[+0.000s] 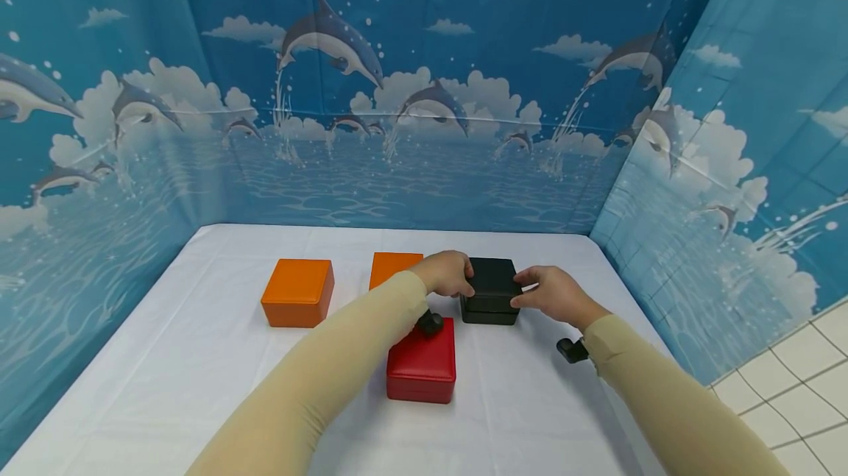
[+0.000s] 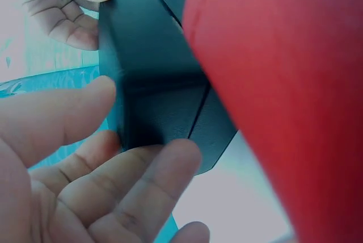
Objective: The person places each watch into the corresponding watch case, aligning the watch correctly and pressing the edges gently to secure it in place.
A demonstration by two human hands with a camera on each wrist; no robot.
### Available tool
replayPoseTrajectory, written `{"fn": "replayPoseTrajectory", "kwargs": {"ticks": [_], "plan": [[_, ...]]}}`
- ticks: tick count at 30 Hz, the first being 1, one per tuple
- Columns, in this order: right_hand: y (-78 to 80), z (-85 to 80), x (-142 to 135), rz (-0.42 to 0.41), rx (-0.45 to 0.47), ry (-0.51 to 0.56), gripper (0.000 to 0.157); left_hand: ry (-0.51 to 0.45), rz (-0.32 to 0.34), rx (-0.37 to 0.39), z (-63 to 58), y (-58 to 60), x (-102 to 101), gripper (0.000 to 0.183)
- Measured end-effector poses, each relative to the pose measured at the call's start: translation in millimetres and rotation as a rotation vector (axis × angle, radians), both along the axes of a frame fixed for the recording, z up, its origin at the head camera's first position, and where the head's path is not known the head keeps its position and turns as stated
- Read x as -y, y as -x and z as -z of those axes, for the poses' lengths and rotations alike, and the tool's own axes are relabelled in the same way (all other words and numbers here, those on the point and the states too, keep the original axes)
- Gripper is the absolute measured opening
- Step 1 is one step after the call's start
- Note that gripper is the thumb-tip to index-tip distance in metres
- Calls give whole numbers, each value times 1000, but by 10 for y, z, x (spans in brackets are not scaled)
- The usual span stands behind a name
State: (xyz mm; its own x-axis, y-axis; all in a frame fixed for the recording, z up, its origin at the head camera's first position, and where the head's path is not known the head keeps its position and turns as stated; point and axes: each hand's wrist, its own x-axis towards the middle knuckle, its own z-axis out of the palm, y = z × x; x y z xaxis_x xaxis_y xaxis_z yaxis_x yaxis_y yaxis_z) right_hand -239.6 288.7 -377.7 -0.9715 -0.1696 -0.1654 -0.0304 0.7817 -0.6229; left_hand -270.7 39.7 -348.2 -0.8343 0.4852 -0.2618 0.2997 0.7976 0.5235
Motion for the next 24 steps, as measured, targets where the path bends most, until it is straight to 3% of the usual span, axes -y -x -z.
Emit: {"fn": "replayPoseTrajectory", "kwargs": {"ticks": [18,24], "plan": [[-35,60,13,-2,-27,-3,63,37,5,9,-30,-17,-13,36],[-80,29,120,4,-147,-102,58,98,59,-36,-75,-28,14,41]]}}
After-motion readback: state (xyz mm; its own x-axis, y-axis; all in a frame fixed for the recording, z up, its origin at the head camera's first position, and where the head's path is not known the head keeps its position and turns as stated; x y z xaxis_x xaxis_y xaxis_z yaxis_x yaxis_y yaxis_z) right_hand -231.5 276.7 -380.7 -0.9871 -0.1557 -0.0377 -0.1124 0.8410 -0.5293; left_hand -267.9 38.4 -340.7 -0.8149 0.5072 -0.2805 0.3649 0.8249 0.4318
